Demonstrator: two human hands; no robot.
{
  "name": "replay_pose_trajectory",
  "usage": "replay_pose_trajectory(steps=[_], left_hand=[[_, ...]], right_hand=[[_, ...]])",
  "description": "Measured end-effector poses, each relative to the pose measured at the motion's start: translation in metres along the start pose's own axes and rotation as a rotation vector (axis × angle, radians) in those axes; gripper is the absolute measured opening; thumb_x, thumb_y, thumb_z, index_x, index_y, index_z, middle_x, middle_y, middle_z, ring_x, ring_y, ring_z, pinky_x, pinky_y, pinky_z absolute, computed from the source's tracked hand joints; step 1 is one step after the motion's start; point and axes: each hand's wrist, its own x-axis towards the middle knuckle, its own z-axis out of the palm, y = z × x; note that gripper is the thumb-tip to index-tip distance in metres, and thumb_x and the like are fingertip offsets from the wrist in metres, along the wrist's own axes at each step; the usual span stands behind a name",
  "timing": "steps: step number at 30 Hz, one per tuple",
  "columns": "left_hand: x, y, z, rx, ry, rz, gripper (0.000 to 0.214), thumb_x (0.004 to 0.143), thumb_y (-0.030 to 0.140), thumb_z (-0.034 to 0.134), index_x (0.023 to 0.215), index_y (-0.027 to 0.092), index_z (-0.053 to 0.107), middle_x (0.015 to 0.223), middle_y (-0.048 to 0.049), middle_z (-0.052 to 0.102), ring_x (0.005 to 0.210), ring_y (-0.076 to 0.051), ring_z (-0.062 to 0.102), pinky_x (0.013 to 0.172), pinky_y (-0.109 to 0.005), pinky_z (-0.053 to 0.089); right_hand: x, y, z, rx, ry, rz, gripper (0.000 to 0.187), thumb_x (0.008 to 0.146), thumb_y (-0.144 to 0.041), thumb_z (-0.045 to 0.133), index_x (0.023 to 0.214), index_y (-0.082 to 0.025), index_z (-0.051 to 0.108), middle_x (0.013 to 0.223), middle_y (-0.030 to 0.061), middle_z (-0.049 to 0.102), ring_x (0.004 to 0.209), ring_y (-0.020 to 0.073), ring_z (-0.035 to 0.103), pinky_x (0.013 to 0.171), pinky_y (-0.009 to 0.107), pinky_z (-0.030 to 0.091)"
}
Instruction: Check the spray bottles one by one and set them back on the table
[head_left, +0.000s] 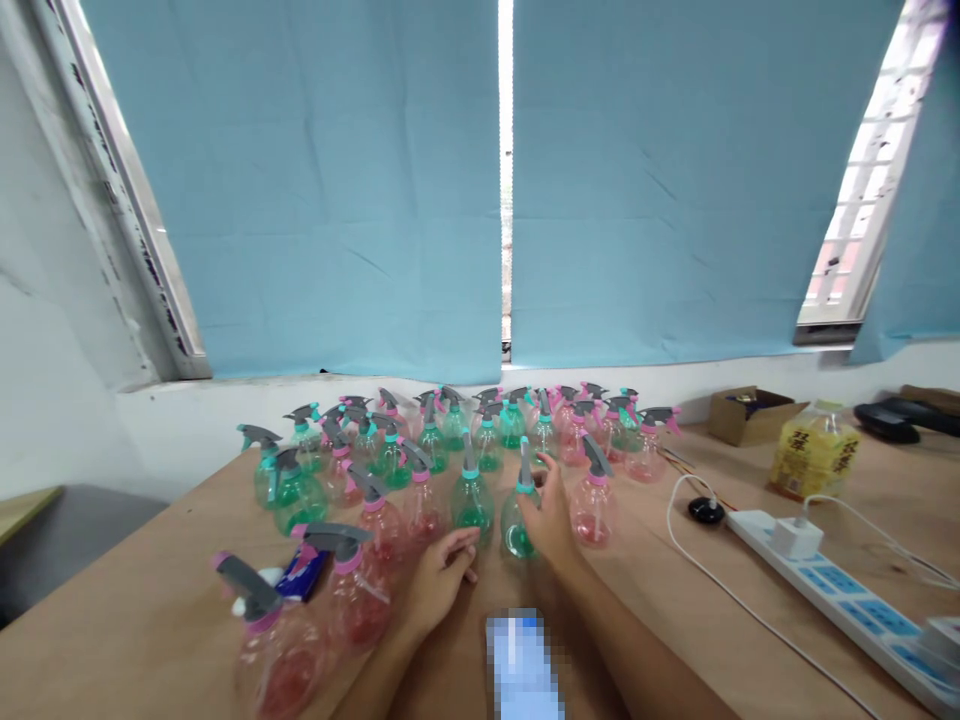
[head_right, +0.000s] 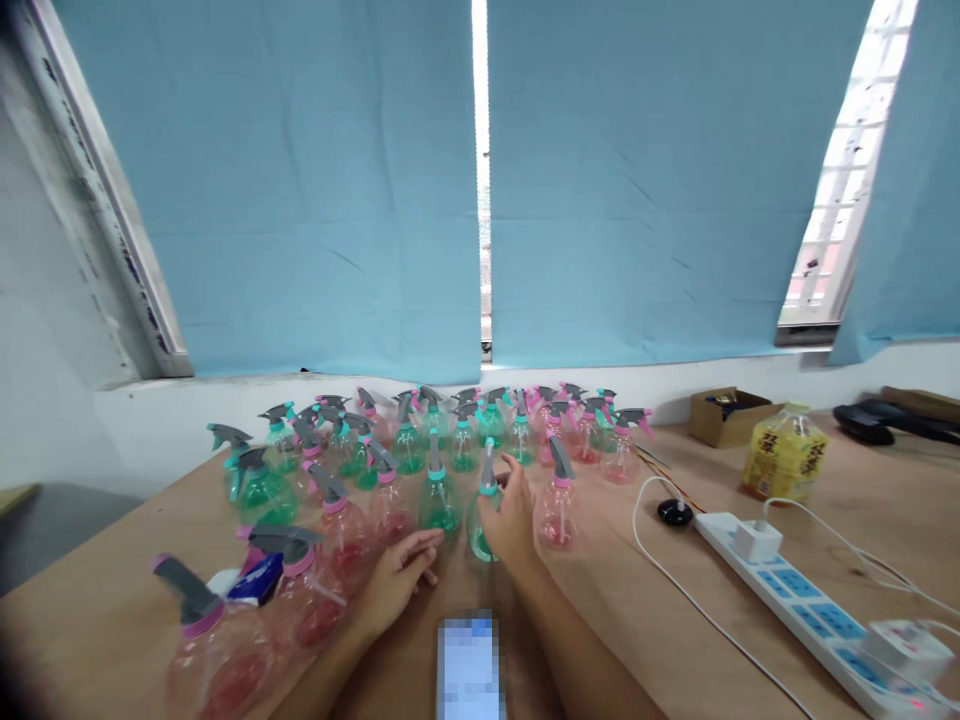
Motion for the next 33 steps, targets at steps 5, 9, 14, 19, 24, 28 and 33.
replay_pose_trajectory(steps=[5,9,14,19,24,28,33], left_hand=[[0.001,-0.003,-0.001,0.035,-0.003,-0.007,0.044,0.088,0.041,0.053,0.123,0.017,0.063,0.107,-0.0094,0.072,0.069,-0.018,0.067,0.069,-0.03,0.048],[0.001,-0.003,-0.001,0.035,-0.003,0.0,0.043,0.088,0.04,0.053,0.123,0.017,0.064,0.107,-0.0089,0.072,0.07,-0.018,0.067,0.067,-0.029,0.047],[0.001,-0.002,-0.001,0.041,-0.002,-0.01,0.045,0.087,0.039,0.053,0.124,0.015,0.064,0.105,-0.0093,0.073,0.07,-0.017,0.066,0.066,-0.028,0.047],[0.002,-0.008,-0.002,0.058,-0.004,0.001,0.042,0.087,0.039,0.052,0.12,0.017,0.066,0.091,-0.0064,0.073,0.072,-0.019,0.066,0.067,-0.028,0.046],[0.002,-0.008,-0.001,0.069,-0.026,0.028,0.038,0.089,0.041,0.052,0.112,0.017,0.069,0.088,-0.0056,0.072,0.071,-0.019,0.064,0.066,-0.028,0.045],[0.001,-0.004,-0.001,0.078,-0.029,0.025,0.039,0.089,0.042,0.052,0.112,0.017,0.07,0.085,-0.0052,0.072,0.071,-0.019,0.063,0.064,-0.027,0.044],[0.001,-0.005,-0.001,0.074,-0.031,0.042,0.037,0.089,0.04,0.052,0.113,0.018,0.069,0.085,-0.0047,0.071,0.072,-0.019,0.063,0.063,-0.026,0.044]], right_hand=[[-0.002,-0.013,-0.008,-0.038,-0.06,0.007,0.054,0.079,-0.029,0.059,0.13,-0.019,0.047,0.087,0.0031,0.062,0.081,0.0219,0.058,0.076,0.034,0.046],[-0.003,-0.025,-0.007,0.047,-0.163,-0.047,0.034,0.082,-0.028,0.058,0.116,-0.02,0.059,0.086,0.0032,0.062,0.081,0.0208,0.057,0.078,0.033,0.046],[-0.005,-0.035,-0.008,0.372,-0.29,-0.123,0.031,0.074,-0.013,0.056,0.103,-0.021,0.065,0.089,0.0028,0.06,0.08,0.0172,0.056,0.073,0.028,0.046],[-0.001,-0.045,-0.011,0.709,-0.635,0.071,0.04,0.071,-0.014,0.057,0.109,-0.022,0.065,0.095,0.0027,0.066,0.078,0.0171,0.062,0.078,0.032,0.048],[0.002,-0.051,-0.004,0.813,-0.782,0.156,0.034,0.063,-0.011,0.052,0.092,-0.019,0.069,0.08,0.001,0.069,0.062,0.0155,0.062,0.065,0.029,0.046],[0.005,-0.051,-0.001,0.801,-0.777,0.179,0.023,0.061,-0.012,0.052,0.077,-0.017,0.068,0.069,0.0009,0.067,0.059,0.0157,0.061,0.062,0.028,0.044],[0.005,-0.047,-0.002,0.786,-0.737,0.165,0.033,0.062,-0.013,0.051,0.089,-0.018,0.07,0.072,0.0005,0.067,0.06,0.0162,0.062,0.064,0.029,0.045]])
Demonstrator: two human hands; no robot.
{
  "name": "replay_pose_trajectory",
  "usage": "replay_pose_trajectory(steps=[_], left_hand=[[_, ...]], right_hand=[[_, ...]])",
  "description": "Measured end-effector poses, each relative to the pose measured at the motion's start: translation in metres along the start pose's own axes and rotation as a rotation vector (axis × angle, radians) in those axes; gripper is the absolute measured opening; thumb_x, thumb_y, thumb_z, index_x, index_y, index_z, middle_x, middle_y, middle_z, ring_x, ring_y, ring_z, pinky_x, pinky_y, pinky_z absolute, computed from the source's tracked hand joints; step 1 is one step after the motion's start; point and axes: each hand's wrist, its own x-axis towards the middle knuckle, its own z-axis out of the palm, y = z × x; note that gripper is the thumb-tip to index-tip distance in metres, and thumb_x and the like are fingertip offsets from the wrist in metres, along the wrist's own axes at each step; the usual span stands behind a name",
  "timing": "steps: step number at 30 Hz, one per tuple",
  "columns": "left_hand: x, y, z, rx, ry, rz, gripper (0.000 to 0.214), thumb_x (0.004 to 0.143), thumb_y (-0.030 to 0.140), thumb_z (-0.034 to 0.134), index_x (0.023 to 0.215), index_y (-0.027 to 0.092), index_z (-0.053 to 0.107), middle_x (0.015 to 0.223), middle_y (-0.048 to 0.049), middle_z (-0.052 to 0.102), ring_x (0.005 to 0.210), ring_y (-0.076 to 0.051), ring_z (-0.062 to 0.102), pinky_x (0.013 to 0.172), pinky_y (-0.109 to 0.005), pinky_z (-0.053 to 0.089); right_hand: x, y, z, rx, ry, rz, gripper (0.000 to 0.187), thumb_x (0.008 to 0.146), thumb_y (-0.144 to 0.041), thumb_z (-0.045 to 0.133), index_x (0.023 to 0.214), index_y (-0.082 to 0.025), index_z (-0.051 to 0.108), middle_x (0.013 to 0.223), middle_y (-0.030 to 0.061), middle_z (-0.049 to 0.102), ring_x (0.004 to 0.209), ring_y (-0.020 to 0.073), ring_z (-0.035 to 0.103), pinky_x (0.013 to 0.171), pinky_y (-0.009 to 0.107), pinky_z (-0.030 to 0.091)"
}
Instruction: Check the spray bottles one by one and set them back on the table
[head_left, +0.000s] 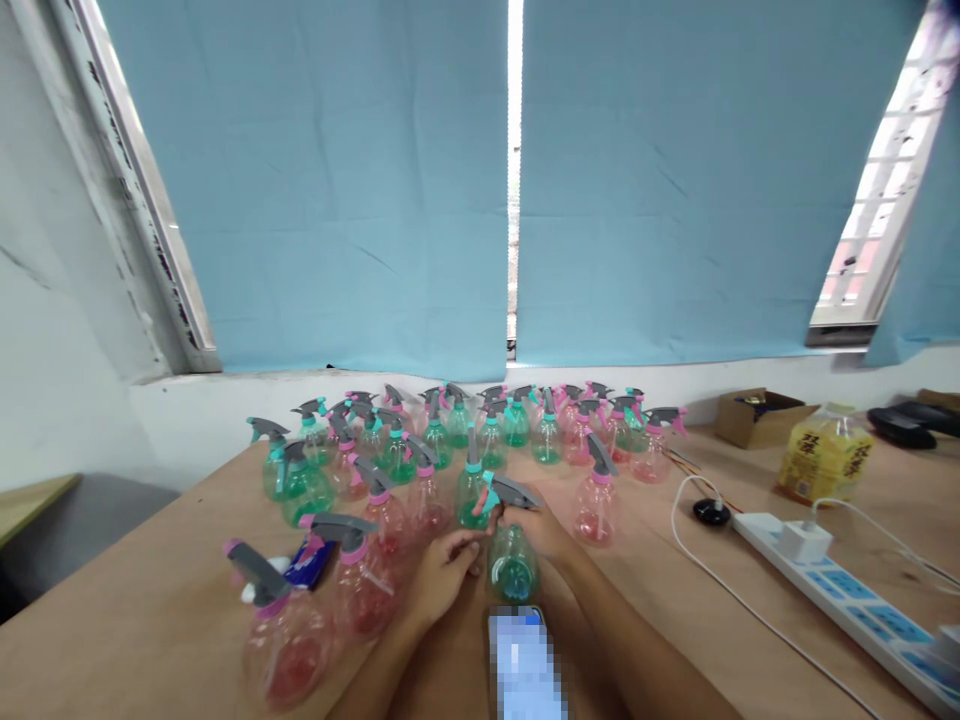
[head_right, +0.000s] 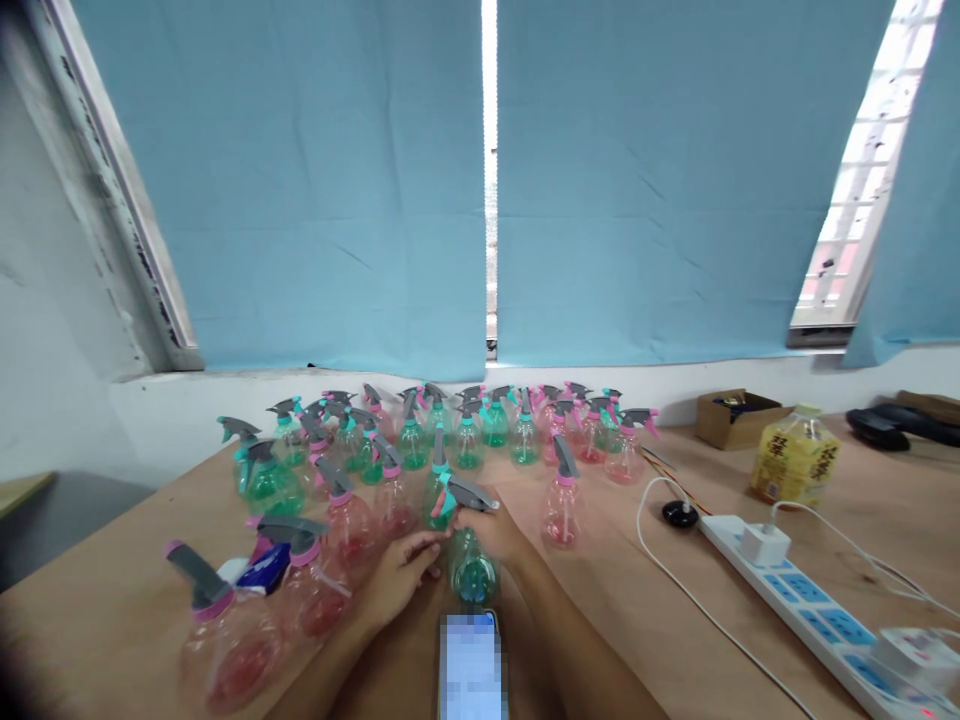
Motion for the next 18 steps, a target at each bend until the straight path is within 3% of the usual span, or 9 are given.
replay_pose_trajectory(steps=[4,9,14,18], left_hand=[[0.0008,-0.0016,0.0002,-0.003,-0.004,-0.001,0.036,0.09,0.039,0.051,0.113,0.018,0.069,0.081,-0.0039,0.069,0.071,-0.018,0.062,0.063,-0.026,0.043],[0.0006,-0.0009,0.0004,0.006,0.003,0.009,0.036,0.089,0.039,0.052,0.11,0.017,0.07,0.077,-0.0028,0.067,0.07,-0.018,0.061,0.063,-0.026,0.043],[-0.0014,0.0037,0.0002,0.002,0.006,-0.005,0.038,0.089,0.041,0.052,0.111,0.016,0.07,0.07,-0.0018,0.064,0.069,-0.018,0.059,0.064,-0.027,0.043],[-0.0026,0.0077,0.0002,0.015,-0.002,-0.003,0.038,0.088,0.041,0.052,0.111,0.017,0.07,0.079,-0.0032,0.068,0.07,-0.018,0.06,0.067,-0.028,0.044]], right_hand=[[-0.0005,0.0014,0.0002,-0.007,-0.007,-0.004,0.035,0.062,-0.013,0.051,0.092,-0.018,0.07,0.074,0.001,0.068,0.062,0.0167,0.062,0.065,0.029,0.046],[0.0007,0.0033,0.0024,0.036,0.024,0.018,0.025,0.061,-0.014,0.052,0.079,-0.017,0.07,0.072,0.0012,0.068,0.057,0.0151,0.06,0.062,0.028,0.046],[0.0003,0.005,0.0016,-0.012,-0.002,0.003,0.033,0.063,-0.015,0.053,0.091,-0.019,0.071,0.065,-0.0007,0.065,0.063,0.0175,0.061,0.067,0.03,0.046],[-0.0004,0.0034,0.0018,-0.009,0.015,0.016,0.032,0.063,-0.017,0.053,0.091,-0.02,0.07,0.07,0.0004,0.067,0.064,0.0184,0.062,0.066,0.032,0.047]])
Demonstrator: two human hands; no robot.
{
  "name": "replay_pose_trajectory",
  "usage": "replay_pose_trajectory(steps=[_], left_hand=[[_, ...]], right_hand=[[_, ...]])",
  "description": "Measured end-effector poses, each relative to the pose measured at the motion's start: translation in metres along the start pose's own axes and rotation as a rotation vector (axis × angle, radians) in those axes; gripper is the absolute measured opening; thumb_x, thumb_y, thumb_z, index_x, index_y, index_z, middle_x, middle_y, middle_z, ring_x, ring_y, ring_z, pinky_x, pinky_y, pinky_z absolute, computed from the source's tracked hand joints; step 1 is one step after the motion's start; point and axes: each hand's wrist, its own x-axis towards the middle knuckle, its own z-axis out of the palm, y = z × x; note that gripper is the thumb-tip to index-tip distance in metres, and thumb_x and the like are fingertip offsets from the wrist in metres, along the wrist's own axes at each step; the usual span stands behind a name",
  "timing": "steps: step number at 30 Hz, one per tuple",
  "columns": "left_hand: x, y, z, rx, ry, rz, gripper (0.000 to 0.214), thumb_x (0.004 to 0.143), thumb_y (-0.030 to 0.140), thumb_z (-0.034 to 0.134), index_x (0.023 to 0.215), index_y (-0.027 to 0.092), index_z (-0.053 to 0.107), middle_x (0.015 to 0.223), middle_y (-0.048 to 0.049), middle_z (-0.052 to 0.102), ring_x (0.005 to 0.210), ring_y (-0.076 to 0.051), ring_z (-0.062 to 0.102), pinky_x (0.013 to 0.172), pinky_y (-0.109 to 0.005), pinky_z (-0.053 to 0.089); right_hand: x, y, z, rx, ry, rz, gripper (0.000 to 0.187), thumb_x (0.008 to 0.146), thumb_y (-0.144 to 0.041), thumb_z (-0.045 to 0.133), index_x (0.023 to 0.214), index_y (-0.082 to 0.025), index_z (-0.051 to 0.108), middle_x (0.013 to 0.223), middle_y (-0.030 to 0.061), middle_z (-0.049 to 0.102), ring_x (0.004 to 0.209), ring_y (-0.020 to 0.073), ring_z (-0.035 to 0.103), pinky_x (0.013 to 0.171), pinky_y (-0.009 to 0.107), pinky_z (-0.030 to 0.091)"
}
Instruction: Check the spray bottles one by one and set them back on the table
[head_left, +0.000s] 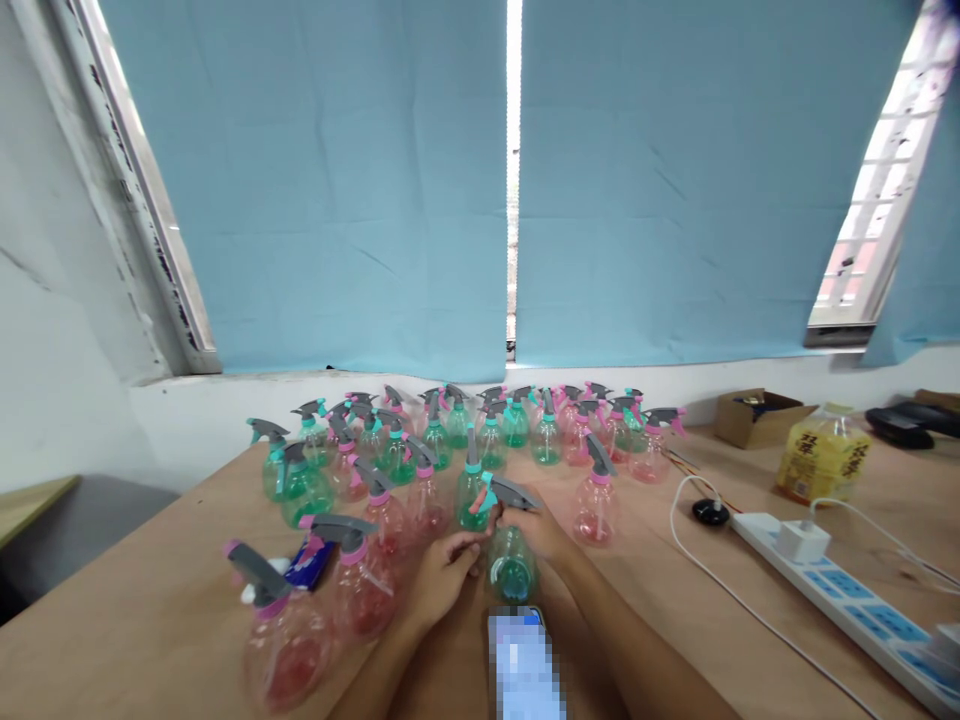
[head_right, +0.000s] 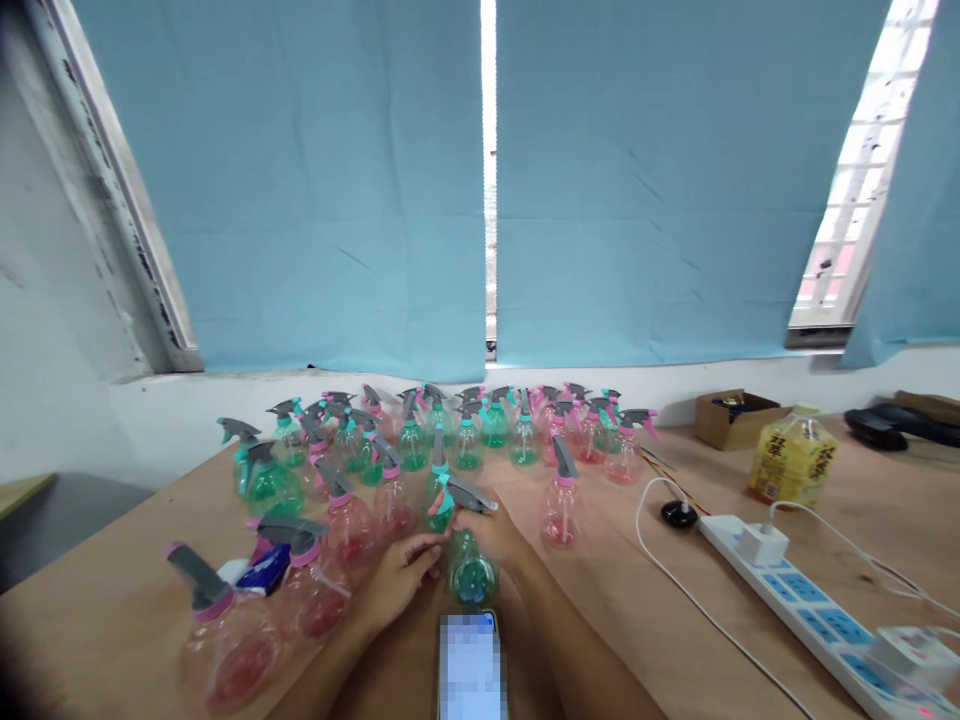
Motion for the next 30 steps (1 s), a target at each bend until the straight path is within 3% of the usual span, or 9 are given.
replay_pose_trajectory(steps=[5,11,16,20,26,30], left_hand=[[0.0,-0.001,0.001,0.013,0.01,0.031,0.035,0.088,0.039,0.052,0.104,0.015,0.071,0.083,-0.003,0.068,0.063,-0.015,0.057,0.067,-0.027,0.045],[0.001,-0.003,0.002,0.02,0.0,0.036,0.032,0.087,0.04,0.052,0.096,0.015,0.07,0.077,-0.0015,0.066,0.061,-0.014,0.056,0.063,-0.025,0.045],[0.001,-0.002,0.002,0.021,-0.015,0.046,0.032,0.088,0.042,0.052,0.091,0.015,0.07,0.075,-0.002,0.066,0.061,-0.014,0.056,0.063,-0.025,0.044],[0.001,-0.002,0.003,0.023,-0.013,0.053,0.032,0.089,0.041,0.051,0.091,0.015,0.069,0.076,-0.0023,0.067,0.065,-0.015,0.058,0.064,-0.025,0.044],[0.0,0.001,0.002,0.041,-0.013,0.053,0.032,0.09,0.042,0.05,0.084,0.016,0.067,0.074,-0.0011,0.065,0.061,-0.014,0.056,0.064,-0.024,0.044],[0.001,-0.001,0.002,0.048,-0.012,0.049,0.032,0.089,0.044,0.052,0.087,0.016,0.068,0.076,-0.0018,0.066,0.062,-0.015,0.057,0.063,-0.024,0.044]], right_hand=[[0.001,-0.001,0.002,0.028,0.022,0.011,0.024,0.063,-0.017,0.053,0.08,-0.018,0.069,0.072,0.0013,0.068,0.063,0.0176,0.061,0.063,0.03,0.046],[0.0,0.0,0.001,-0.018,-0.013,-0.01,0.04,0.063,-0.015,0.053,0.099,-0.02,0.07,0.063,-0.0022,0.064,0.063,0.0169,0.061,0.068,0.03,0.046],[0.002,-0.006,0.002,0.04,-0.048,0.023,0.031,0.062,-0.017,0.054,0.087,-0.018,0.072,0.075,0.0018,0.07,0.062,0.0171,0.061,0.065,0.03,0.047],[0.003,-0.01,0.001,0.041,-0.053,0.019,0.025,0.062,-0.017,0.053,0.079,-0.018,0.072,0.072,0.0014,0.069,0.06,0.0164,0.061,0.062,0.028,0.046],[0.002,-0.007,-0.002,0.007,-0.072,0.003,0.04,0.063,-0.017,0.053,0.098,-0.019,0.072,0.083,0.0024,0.072,0.064,0.0165,0.063,0.069,0.03,0.047],[0.002,-0.005,-0.002,0.022,-0.056,0.002,0.036,0.063,-0.016,0.053,0.094,-0.018,0.071,0.08,0.0019,0.071,0.062,0.0158,0.063,0.067,0.029,0.046]])
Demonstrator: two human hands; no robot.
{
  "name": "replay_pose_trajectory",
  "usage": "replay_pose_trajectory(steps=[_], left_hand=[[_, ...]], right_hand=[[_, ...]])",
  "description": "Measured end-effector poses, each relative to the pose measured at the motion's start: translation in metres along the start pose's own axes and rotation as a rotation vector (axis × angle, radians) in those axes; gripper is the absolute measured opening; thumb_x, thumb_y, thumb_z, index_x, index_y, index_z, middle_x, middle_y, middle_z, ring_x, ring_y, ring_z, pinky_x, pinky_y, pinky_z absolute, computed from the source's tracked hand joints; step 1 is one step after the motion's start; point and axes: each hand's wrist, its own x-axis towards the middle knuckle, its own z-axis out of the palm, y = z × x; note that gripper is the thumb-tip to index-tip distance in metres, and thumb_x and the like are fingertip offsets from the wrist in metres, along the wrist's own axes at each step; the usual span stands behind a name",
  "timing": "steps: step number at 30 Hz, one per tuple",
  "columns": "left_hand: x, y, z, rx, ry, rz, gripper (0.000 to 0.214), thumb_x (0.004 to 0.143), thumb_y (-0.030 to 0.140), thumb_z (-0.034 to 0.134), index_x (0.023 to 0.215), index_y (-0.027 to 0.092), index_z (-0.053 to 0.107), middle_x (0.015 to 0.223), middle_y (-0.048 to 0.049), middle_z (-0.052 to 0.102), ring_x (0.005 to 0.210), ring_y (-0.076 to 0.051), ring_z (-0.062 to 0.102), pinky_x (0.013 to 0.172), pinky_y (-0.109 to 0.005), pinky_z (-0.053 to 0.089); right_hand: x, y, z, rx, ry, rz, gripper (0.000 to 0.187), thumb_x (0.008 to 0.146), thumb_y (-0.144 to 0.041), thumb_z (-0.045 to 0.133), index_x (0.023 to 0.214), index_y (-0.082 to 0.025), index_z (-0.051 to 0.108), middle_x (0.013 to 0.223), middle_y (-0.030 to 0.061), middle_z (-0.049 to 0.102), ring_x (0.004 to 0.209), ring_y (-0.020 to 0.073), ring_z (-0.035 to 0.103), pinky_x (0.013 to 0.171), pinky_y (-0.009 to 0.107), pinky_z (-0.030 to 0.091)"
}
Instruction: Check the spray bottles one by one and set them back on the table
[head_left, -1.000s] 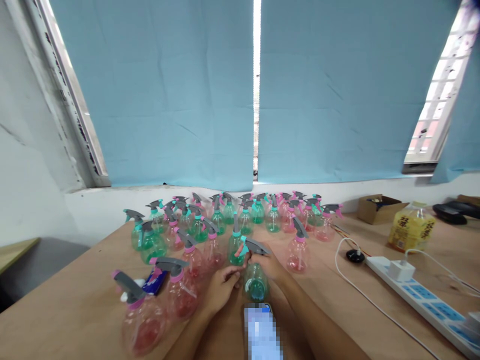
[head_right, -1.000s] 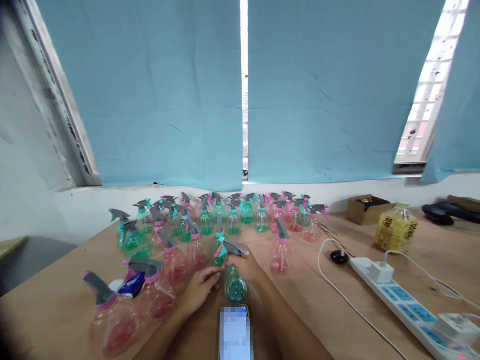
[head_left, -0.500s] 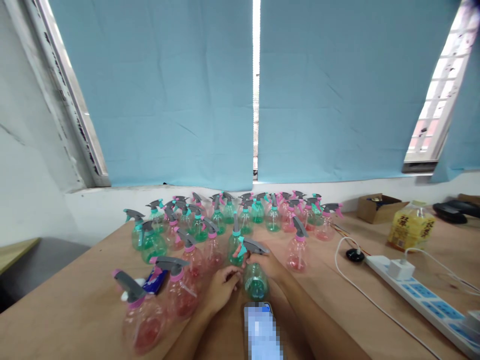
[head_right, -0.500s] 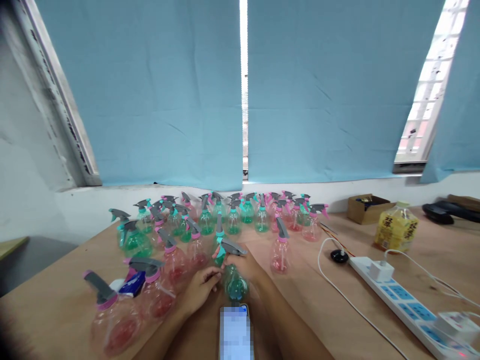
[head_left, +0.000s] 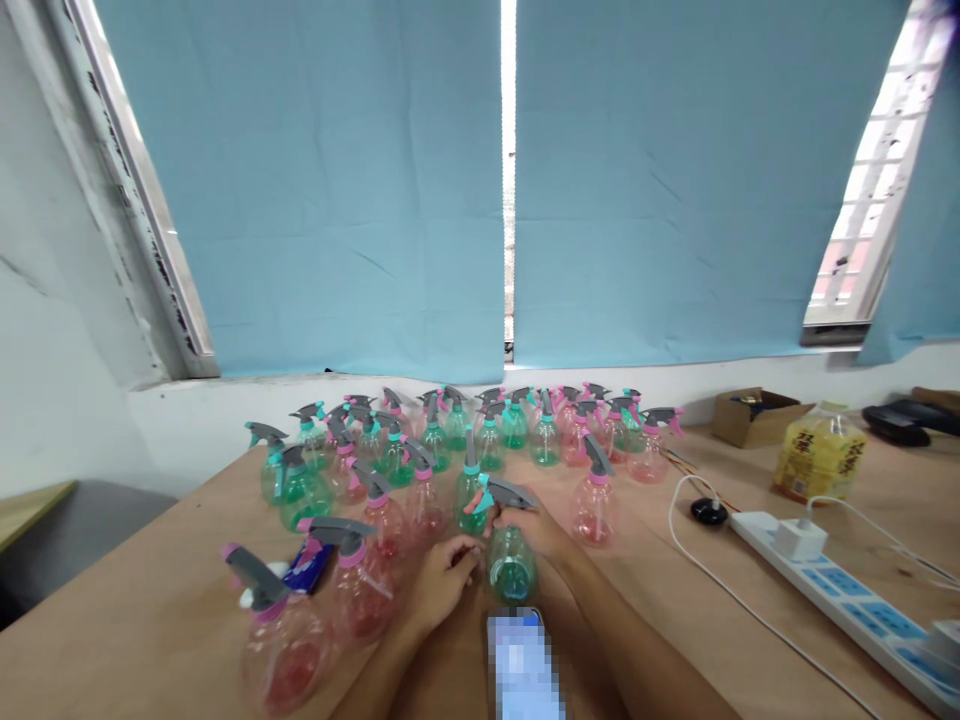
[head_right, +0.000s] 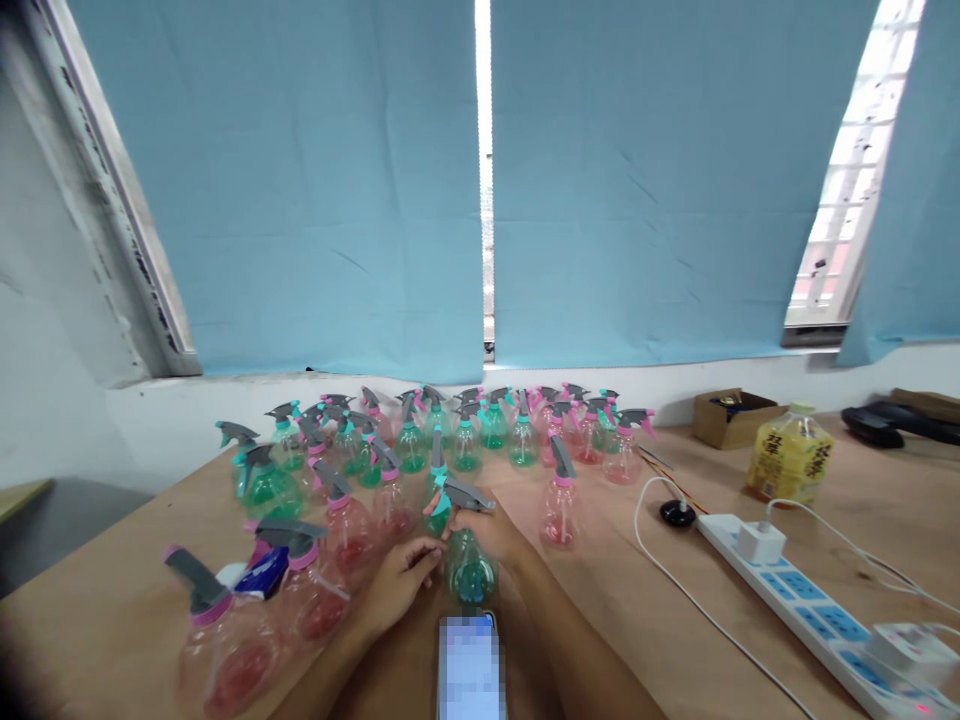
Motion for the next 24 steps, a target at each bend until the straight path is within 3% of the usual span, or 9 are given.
replay_pose_trajectory(steps=[5,10,13,16,19,21,24], left_hand=[[0.0,-0.004,0.0,0.0,-0.005,-0.001,0.035,0.089,0.046,0.051,0.087,0.016,0.068,0.077,-0.0021,0.067,0.064,-0.015,0.058,0.065,-0.025,0.044],[0.0,-0.002,0.0,-0.015,0.001,-0.018,0.038,0.088,0.048,0.052,0.096,0.016,0.07,0.075,-0.0019,0.066,0.062,-0.015,0.056,0.064,-0.026,0.044],[0.0,-0.002,-0.001,-0.015,0.013,-0.03,0.038,0.087,0.047,0.053,0.101,0.016,0.069,0.077,-0.0017,0.067,0.061,-0.015,0.057,0.064,-0.026,0.044],[-0.001,-0.003,-0.001,-0.05,0.017,-0.036,0.036,0.086,0.047,0.053,0.099,0.016,0.067,0.077,-0.0023,0.067,0.063,-0.015,0.057,0.065,-0.026,0.044],[-0.001,-0.004,0.0,-0.074,0.018,-0.036,0.035,0.086,0.047,0.053,0.098,0.016,0.065,0.075,-0.0022,0.066,0.064,-0.015,0.057,0.064,-0.025,0.044],[-0.001,-0.005,0.0,-0.08,0.018,-0.033,0.034,0.087,0.045,0.053,0.099,0.016,0.064,0.075,-0.002,0.066,0.064,-0.015,0.057,0.063,-0.025,0.044],[0.0,-0.005,0.0,-0.072,0.013,-0.026,0.031,0.088,0.041,0.051,0.1,0.015,0.064,0.076,-0.0023,0.066,0.064,-0.015,0.057,0.063,-0.025,0.045]], right_hand=[[0.002,-0.001,0.002,0.052,-0.012,0.036,0.023,0.062,-0.016,0.054,0.079,-0.018,0.069,0.072,0.0005,0.068,0.061,0.0162,0.062,0.063,0.028,0.046],[0.002,0.004,0.001,-0.004,0.06,0.0,0.031,0.066,-0.019,0.056,0.093,-0.02,0.071,0.068,-0.0014,0.065,0.062,0.0165,0.061,0.066,0.03,0.048],[0.001,0.012,0.0,-0.064,0.199,-0.04,0.03,0.069,-0.019,0.056,0.096,-0.02,0.07,0.065,-0.0029,0.061,0.062,0.0159,0.06,0.069,0.03,0.049],[-0.001,0.022,-0.002,-0.222,0.47,-0.067,0.024,0.075,-0.021,0.055,0.096,-0.02,0.066,0.07,-0.0018,0.06,0.064,0.0157,0.058,0.067,0.03,0.048],[-0.006,0.03,-0.007,-0.463,0.71,-0.11,0.031,0.081,-0.023,0.054,0.112,-0.021,0.055,0.081,-0.0005,0.06,0.071,0.017,0.058,0.069,0.03,0.047],[-0.009,0.035,-0.011,-0.601,0.758,-0.175,0.042,0.078,-0.021,0.057,0.119,-0.021,0.047,0.095,0.0029,0.06,0.084,0.0201,0.059,0.079,0.034,0.047],[-0.011,0.044,-0.019,-0.743,0.731,-0.243,0.046,0.073,-0.019,0.06,0.116,-0.02,0.045,0.107,0.0079,0.056,0.101,0.0252,0.055,0.092,0.041,0.043]])
